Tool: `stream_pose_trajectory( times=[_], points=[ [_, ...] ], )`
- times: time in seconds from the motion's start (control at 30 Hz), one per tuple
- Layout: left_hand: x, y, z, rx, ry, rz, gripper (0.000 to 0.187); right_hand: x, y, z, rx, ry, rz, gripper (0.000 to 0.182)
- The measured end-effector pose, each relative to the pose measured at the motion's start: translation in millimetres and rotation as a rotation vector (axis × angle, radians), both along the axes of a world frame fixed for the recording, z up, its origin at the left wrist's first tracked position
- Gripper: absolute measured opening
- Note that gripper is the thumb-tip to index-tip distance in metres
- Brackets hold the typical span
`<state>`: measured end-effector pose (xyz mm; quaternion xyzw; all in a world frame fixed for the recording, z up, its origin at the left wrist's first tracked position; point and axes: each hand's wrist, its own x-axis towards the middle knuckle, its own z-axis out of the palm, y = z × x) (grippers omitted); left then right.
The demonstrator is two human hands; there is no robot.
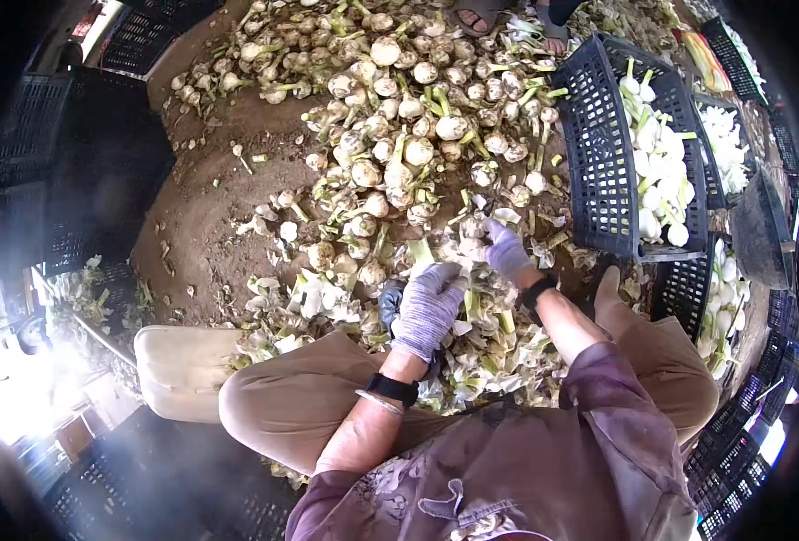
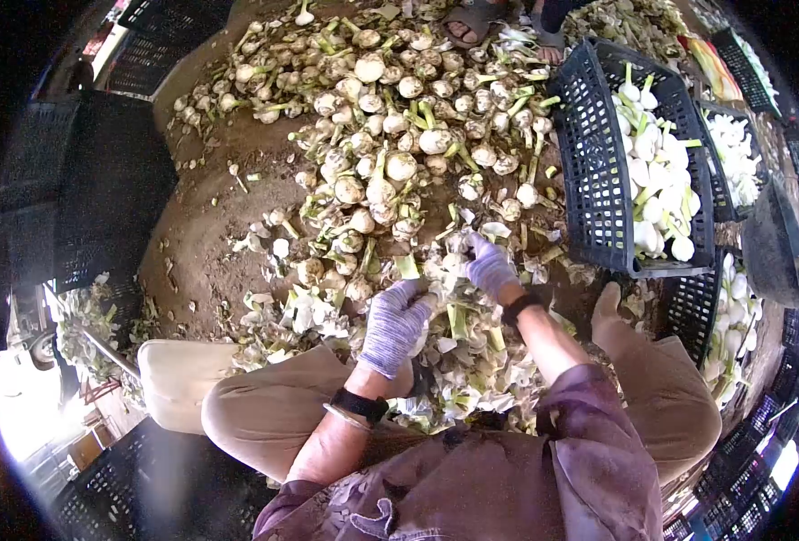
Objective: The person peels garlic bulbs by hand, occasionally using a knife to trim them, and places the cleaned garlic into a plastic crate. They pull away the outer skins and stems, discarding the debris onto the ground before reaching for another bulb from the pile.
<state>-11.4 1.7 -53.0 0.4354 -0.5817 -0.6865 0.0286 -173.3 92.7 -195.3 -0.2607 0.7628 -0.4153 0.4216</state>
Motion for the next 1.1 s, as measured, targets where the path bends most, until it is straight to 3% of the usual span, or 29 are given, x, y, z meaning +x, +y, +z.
stream_pose_trajectory(
  times=[0.07,0.1,0.2,0.27,0.33,0.37,0.4,0.47,0.5,0.6,0.67,0.8,0.93,0.97,1.03,1.07,1.1],
  points=[
    [4.6,2.0,-22.8,-0.296,0.056,-0.052,0.026,6.4,15.8,33.3,-0.083,0.024,-0.023,0.035],
    [0.5,-0.9,-12.4,-0.398,-0.015,-0.17,0.031,14.5,8.9,82.3,0.048,0.059,-0.014,0.037],
    [-12.1,8.4,-11.3,-0.239,0.237,-0.018,0.042,37.4,7.5,117.8,-0.194,0.377,-0.043,0.034],
    [-13.1,5.1,3.6,-0.124,0.252,-0.007,0.051,48.6,7.4,138.7,-0.281,0.03,-0.142,0.028],
    [-9.6,0.4,25.5,0.093,0.347,0.135,0.055,50.7,10.0,156.6,-0.589,-0.625,-0.341,0.03],
    [-9.5,2.2,36.9,0.168,0.447,0.198,0.062,45.2,15.4,171.2,-0.531,-0.711,-0.399,0.031],
    [-7.3,4.6,43.1,0.163,0.451,0.194,0.062,46.0,12.4,169.6,-0.495,-0.632,-0.515,0.027],
    [-7.0,10.5,52.6,-0.179,0.385,0.024,0.069,42.6,19.5,178.4,-0.467,-0.654,-0.504,0.026],
    [-6.1,12.1,58.0,-0.39,0.293,-0.1,0.076,40.7,23.1,186.5,-0.33,-0.565,-0.439,0.025],
    [-4.2,17.2,59.8,-0.665,0.219,-0.285,0.081,50.4,18.1,220.3,-0.323,-0.54,-0.497,0.025],
    [-0.9,18.9,59.4,-0.704,0.235,-0.319,0.08,50.1,21.9,200.5,-0.428,-0.619,-0.562,0.025],
    [1.1,20.4,61.6,-0.874,0.181,-0.464,0.077,42.1,37.3,203.6,-0.229,-0.611,-0.462,0.024],
    [1.4,22.5,61.3,-0.971,0.228,-0.463,0.075,47.3,40.0,204.4,-0.34,-0.702,-0.51,0.025],
    [1.7,22.9,60.9,-0.973,0.228,-0.46,0.075,46.2,41.5,203.5,-0.379,-0.673,-0.485,0.029],
    [3.7,23.4,60.2,-0.498,0.39,-0.255,0.071,46.8,38.7,201.2,-0.559,-0.682,-0.463,0.042],
    [3.5,22.2,60.3,-0.503,0.39,-0.254,0.071,45.2,41.0,204.7,-0.563,-0.682,-0.461,0.042],
    [3.7,21.0,60.7,-0.051,0.576,-0.086,0.063,43.6,42.9,219.0,-0.474,-0.603,-0.398,0.044]
  ],
)
